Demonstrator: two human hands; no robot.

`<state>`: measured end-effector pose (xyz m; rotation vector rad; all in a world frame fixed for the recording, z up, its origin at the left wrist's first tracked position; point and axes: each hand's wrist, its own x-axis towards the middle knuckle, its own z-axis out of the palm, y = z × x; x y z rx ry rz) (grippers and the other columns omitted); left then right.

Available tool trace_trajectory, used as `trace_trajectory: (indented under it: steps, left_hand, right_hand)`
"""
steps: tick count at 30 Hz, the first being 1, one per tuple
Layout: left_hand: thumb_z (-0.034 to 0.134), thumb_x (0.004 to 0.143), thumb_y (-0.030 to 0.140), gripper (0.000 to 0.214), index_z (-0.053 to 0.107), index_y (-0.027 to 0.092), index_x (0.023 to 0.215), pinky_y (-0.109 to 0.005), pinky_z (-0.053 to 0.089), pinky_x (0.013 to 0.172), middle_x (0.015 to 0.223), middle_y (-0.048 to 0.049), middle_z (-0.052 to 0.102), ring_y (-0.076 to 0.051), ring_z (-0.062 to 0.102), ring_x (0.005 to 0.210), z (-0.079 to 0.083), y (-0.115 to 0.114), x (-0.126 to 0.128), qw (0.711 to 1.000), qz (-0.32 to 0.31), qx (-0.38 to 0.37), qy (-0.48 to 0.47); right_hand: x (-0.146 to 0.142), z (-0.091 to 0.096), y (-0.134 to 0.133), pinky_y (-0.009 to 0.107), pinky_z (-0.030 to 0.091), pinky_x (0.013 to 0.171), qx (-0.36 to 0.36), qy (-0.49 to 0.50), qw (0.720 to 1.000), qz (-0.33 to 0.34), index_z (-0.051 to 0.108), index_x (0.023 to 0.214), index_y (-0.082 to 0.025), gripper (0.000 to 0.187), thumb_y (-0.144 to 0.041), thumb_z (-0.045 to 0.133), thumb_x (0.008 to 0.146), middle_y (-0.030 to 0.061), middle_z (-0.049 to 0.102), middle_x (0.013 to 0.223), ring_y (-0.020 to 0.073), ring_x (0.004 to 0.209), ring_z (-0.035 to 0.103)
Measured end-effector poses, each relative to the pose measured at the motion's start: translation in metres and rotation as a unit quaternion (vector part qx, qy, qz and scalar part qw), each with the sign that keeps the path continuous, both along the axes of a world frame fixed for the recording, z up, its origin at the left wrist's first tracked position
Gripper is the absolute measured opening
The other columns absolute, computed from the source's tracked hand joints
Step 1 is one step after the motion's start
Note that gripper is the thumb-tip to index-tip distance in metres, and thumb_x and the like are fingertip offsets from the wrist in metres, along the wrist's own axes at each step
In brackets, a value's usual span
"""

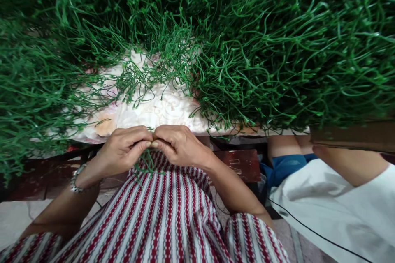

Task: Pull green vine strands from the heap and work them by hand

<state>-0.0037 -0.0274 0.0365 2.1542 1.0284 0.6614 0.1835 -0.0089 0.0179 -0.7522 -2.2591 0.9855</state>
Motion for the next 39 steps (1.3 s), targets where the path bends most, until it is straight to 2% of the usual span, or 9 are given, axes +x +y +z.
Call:
trace_trajectory:
  steps: [4, 6, 9, 13, 18, 23, 27, 34, 39]
  left_hand:
    - [0.049, 0.079, 0.006, 0.015, 0.055, 0.015, 0.069, -0.022, 0.033, 0.053, 0.06, 0.0027, 0.05, -0.008, 0.044, 0.055, 0.005, 0.0, -0.007, 0.998, -0.041, -0.041, 0.0]
    - [0.051, 0.079, 0.007, 0.013, 0.056, 0.015, 0.069, -0.02, 0.035, 0.053, 0.06, 0.0027, 0.053, -0.008, 0.047, 0.055, 0.006, 0.001, -0.008, 0.995, 0.011, -0.085, -0.045]
    - [0.054, 0.079, 0.011, 0.01, 0.059, 0.015, 0.072, -0.018, 0.038, 0.054, 0.064, 0.0016, 0.058, -0.008, 0.051, 0.058, 0.002, 0.004, -0.005, 0.979, 0.124, -0.11, -0.121]
    - [0.059, 0.078, 0.019, 0.006, 0.062, 0.016, 0.074, -0.017, 0.035, 0.049, 0.062, 0.0023, 0.056, -0.007, 0.047, 0.054, -0.01, 0.003, 0.003, 0.948, 0.177, -0.154, -0.216]
    - [0.065, 0.075, 0.024, 0.009, 0.062, 0.016, 0.071, -0.017, 0.036, 0.046, 0.059, 0.0026, 0.056, -0.007, 0.047, 0.051, -0.022, 0.003, 0.008, 0.892, 0.239, -0.183, -0.337]
    - [0.067, 0.073, 0.021, 0.006, 0.064, 0.017, 0.071, -0.017, 0.041, 0.052, 0.062, 0.0027, 0.061, -0.008, 0.053, 0.056, -0.026, 0.002, 0.012, 0.891, 0.278, -0.155, -0.323]
    - [0.064, 0.076, 0.024, 0.007, 0.065, 0.017, 0.077, -0.017, 0.042, 0.054, 0.067, 0.0013, 0.062, -0.008, 0.054, 0.059, -0.025, -0.002, 0.012, 0.904, 0.269, -0.158, -0.293]
    - [0.068, 0.072, 0.025, 0.018, 0.061, 0.018, 0.087, -0.017, 0.045, 0.06, 0.074, 0.0007, 0.062, -0.009, 0.056, 0.066, -0.017, -0.004, 0.001, 0.89, 0.158, -0.299, -0.306]
    - [0.066, 0.073, 0.022, 0.01, 0.06, 0.015, 0.073, -0.018, 0.04, 0.056, 0.065, 0.0016, 0.057, -0.008, 0.051, 0.061, -0.01, -0.001, -0.004, 0.933, 0.135, -0.274, -0.191]
  right_hand:
    - [0.007, 0.004, 0.004, 0.023, 0.035, 0.063, 0.027, 0.018, 0.997, 0.069, 0.05, 0.074, -0.014, 0.018, -0.02, 0.044, 0.089, 0.0001, 0.047, 0.065, 0.0103, 0.065, 0.044]
    - [0.008, 0.005, 0.005, 0.023, 0.036, 0.063, 0.012, 0.058, 0.997, 0.044, 0.051, 0.077, -0.014, 0.015, -0.018, 0.045, 0.089, 0.0012, 0.05, 0.068, 0.0102, 0.066, 0.047]
    - [0.003, 0.003, 0.003, 0.023, 0.038, 0.062, 0.013, 0.116, 0.992, -0.048, 0.051, 0.079, -0.014, 0.013, -0.017, 0.045, 0.09, 0.0019, 0.05, 0.07, 0.01, 0.066, 0.048]
    - [-0.013, -0.002, -0.002, 0.021, 0.039, 0.062, 0.052, 0.105, 0.984, -0.137, 0.053, 0.086, -0.014, 0.007, -0.017, 0.047, 0.089, 0.0014, 0.052, 0.072, 0.0093, 0.066, 0.049]
    - [-0.027, -0.012, -0.009, 0.019, 0.042, 0.062, -0.002, 0.092, 0.987, -0.135, 0.052, 0.101, -0.014, 0.015, -0.023, 0.045, 0.091, 0.0022, 0.059, 0.081, 0.0083, 0.071, 0.055]
    - [-0.028, -0.015, -0.013, 0.019, 0.041, 0.06, -0.004, 0.074, 0.987, -0.142, 0.053, 0.1, -0.012, 0.021, -0.027, 0.054, 0.086, 0.0019, 0.06, 0.079, 0.0082, 0.068, 0.054]
    - [-0.027, -0.015, -0.014, 0.019, 0.039, 0.056, 0.01, 0.056, 0.987, -0.149, 0.054, 0.085, -0.014, 0.009, -0.023, 0.052, 0.087, -0.0008, 0.057, 0.068, 0.0071, 0.059, 0.05]
    - [-0.025, -0.019, -0.018, 0.019, 0.043, 0.06, 0.003, 0.106, 0.977, -0.183, 0.056, 0.087, -0.015, 0.006, -0.021, 0.056, 0.085, 0.0006, 0.061, 0.074, 0.0084, 0.066, 0.057]
    - [-0.016, -0.019, -0.015, 0.018, 0.039, 0.058, -0.002, 0.087, 0.987, -0.135, 0.054, 0.086, -0.015, 0.008, -0.022, 0.051, 0.087, -0.0002, 0.058, 0.073, 0.0075, 0.064, 0.053]
